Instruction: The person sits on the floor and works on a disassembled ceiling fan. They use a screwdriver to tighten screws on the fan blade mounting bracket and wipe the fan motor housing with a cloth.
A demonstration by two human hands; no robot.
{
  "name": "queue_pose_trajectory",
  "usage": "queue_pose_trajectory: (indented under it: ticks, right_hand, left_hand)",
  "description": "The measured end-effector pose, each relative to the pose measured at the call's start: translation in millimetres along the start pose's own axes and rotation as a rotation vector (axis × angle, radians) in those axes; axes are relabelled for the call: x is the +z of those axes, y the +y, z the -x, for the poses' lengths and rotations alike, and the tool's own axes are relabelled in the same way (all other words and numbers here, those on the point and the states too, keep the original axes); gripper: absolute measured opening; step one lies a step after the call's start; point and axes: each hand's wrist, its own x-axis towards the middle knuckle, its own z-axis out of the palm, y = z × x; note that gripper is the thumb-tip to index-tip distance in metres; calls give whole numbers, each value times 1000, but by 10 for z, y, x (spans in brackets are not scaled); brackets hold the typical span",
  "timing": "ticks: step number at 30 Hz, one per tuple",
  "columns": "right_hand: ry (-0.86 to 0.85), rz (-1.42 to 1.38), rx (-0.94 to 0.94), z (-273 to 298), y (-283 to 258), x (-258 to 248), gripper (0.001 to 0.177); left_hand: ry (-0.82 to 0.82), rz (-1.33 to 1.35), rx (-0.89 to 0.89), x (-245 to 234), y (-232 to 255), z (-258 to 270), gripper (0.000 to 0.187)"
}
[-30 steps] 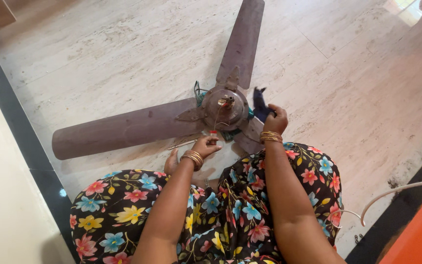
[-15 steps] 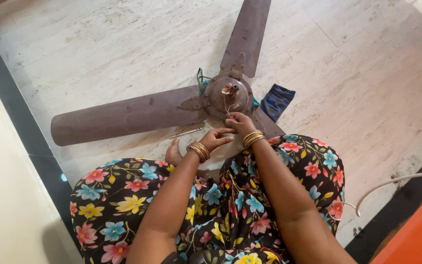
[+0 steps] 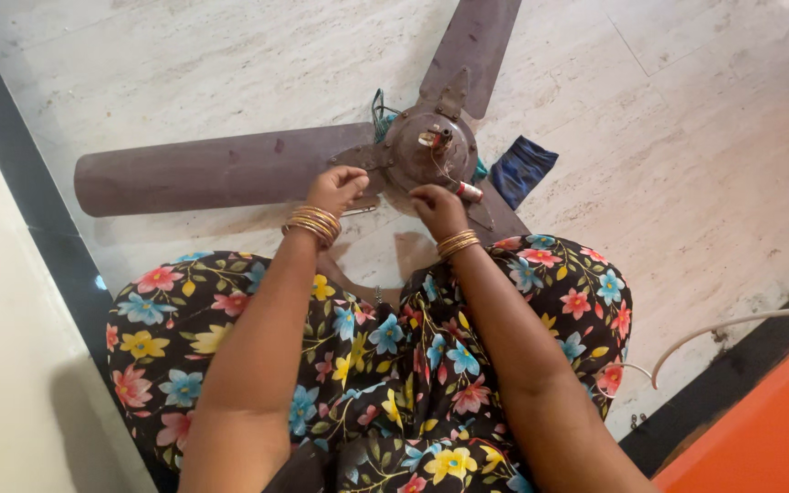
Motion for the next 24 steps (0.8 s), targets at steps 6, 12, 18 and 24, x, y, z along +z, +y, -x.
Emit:
queue_pose_trajectory:
  ticks: [6, 12, 18, 24]
  right_hand:
    - [-429, 301, -188, 221, -155, 439, 32]
    - [-279, 544, -556, 198, -80, 877, 59]
    - [-413, 652, -320, 248, 34, 1090, 27]
    - [-381, 690, -117, 294, 208, 1181, 11]
  left_hand:
    - [-10, -316, 102, -518, 802, 414, 35]
    - [64, -151, -61, -1020, 978, 871, 37]
    - [56, -153, 13, -847, 769, 802, 34]
    - [-27, -536, 45, -563, 594, 612, 46]
